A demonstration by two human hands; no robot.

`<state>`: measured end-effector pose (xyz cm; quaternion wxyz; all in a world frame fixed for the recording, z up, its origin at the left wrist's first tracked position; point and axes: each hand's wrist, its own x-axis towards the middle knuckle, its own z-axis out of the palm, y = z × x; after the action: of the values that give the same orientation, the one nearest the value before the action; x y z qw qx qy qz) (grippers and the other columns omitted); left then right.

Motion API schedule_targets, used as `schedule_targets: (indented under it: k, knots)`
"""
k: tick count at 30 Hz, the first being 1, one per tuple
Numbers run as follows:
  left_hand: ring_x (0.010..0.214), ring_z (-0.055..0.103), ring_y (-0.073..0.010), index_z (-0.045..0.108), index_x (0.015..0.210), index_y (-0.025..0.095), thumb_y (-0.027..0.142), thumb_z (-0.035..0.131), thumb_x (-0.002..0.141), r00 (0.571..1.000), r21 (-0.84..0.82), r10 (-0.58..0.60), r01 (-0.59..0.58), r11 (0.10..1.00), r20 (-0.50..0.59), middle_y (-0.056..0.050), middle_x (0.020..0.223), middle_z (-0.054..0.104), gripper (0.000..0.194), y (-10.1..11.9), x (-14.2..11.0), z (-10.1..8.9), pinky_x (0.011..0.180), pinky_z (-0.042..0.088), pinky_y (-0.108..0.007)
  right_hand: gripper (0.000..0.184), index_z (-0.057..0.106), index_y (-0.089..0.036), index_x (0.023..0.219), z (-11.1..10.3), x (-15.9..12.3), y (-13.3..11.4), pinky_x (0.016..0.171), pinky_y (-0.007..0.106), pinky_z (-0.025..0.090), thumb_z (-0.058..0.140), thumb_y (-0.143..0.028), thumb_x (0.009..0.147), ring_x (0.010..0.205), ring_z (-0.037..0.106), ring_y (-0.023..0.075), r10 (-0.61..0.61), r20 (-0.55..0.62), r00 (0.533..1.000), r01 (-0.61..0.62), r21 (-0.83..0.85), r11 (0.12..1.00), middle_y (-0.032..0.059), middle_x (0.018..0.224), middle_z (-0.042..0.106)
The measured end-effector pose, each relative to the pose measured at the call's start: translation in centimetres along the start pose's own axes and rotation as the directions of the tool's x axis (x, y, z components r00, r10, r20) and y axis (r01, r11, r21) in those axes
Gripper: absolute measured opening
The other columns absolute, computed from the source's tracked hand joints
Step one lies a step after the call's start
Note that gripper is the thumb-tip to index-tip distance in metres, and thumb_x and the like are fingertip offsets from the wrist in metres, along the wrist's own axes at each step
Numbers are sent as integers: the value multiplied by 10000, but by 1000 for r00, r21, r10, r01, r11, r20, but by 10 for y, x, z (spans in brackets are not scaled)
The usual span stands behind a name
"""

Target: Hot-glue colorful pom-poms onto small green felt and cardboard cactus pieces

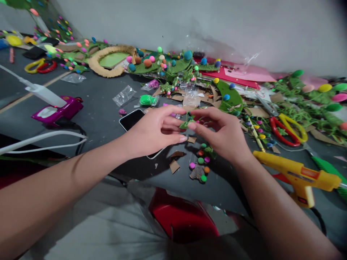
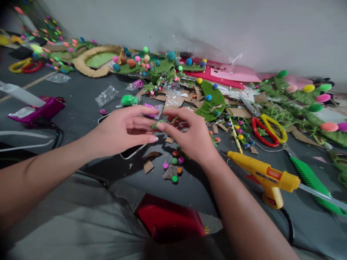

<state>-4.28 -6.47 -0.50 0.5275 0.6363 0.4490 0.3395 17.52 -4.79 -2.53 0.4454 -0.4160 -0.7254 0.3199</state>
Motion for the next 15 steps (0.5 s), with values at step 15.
schedule_targets:
  k: [15]
  knots:
    - [980,774,-243,648,1203,166,256,870,738,1000,59,26,-25,998,-16,-62,977,797,522,1,2,1,934,612,-392,104,748,-213,860,1,0,-1,672,307,521,769,-313,880,730,654,156,2,-135,991,-3,-7,1000,10,814,718]
